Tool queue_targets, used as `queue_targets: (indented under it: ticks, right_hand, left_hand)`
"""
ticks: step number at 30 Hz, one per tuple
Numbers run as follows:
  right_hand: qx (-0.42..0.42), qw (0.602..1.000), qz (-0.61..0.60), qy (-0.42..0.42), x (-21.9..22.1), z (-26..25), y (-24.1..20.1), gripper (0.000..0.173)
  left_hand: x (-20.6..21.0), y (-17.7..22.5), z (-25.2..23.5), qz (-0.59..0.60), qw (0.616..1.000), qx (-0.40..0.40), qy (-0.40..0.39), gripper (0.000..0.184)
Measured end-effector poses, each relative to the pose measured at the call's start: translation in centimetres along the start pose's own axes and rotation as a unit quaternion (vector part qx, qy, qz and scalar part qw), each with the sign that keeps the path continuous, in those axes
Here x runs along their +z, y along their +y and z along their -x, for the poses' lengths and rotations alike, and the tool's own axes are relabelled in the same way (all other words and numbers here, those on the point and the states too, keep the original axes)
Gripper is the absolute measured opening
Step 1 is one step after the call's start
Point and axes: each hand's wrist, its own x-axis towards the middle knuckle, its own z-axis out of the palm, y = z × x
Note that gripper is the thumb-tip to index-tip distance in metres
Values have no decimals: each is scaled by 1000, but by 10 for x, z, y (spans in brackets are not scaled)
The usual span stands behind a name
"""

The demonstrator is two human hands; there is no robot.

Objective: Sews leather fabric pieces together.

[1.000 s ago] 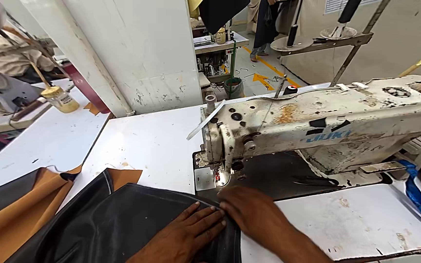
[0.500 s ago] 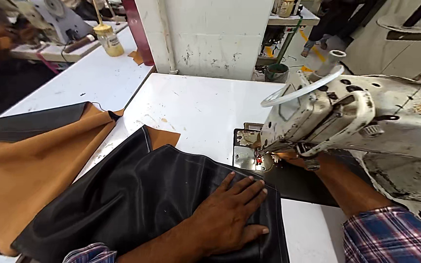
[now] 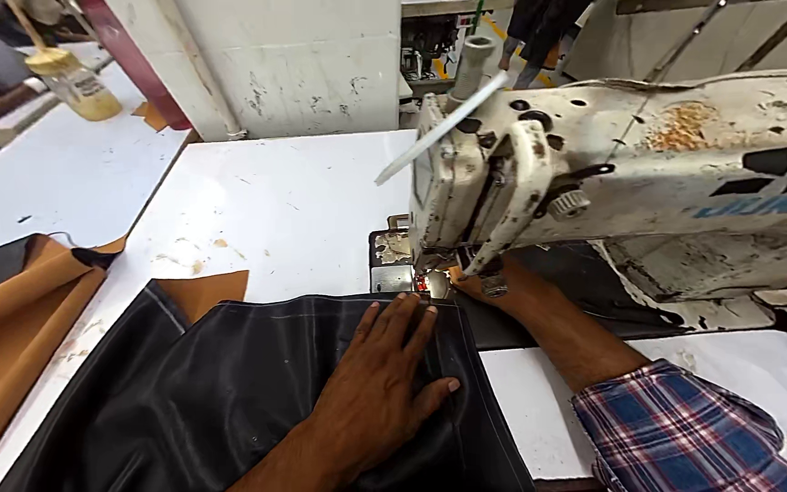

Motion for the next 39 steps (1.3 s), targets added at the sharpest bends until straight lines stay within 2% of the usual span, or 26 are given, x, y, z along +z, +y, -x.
queue_targets:
  ticks: [1,5,10,14,22,32,39]
  right_hand:
    - [-10,1000,-20,15,-5,6,-5,26]
    - [-139,978,-85,133,-5,18,-5,16]
    - [-196,968,-35,154,-3,17,0,13]
    - [-240,946,-18,218,6,12,5,10]
    - [-256,927,-46,269,12,6,8,15]
    - [-217,942,-28,256,16,2,7,13]
    - [-208,938,-14,277,21,-2,8,14]
  left_hand:
    - [0,-2,-1,2,1000,1,1,80]
    - [-2,-9,-4,5,1000,9,6,80]
    - [-3,-14,-8,5,1000,11,3,81]
    - [-4,-15,-9,4,1000,8,-2,81]
    - [-4,-13,-10,6,1000,2,4,78]
    - [-4,-16,-13,13,1000,5,0,77]
    - [-4,-18,-19,9,1000,3,-2,76]
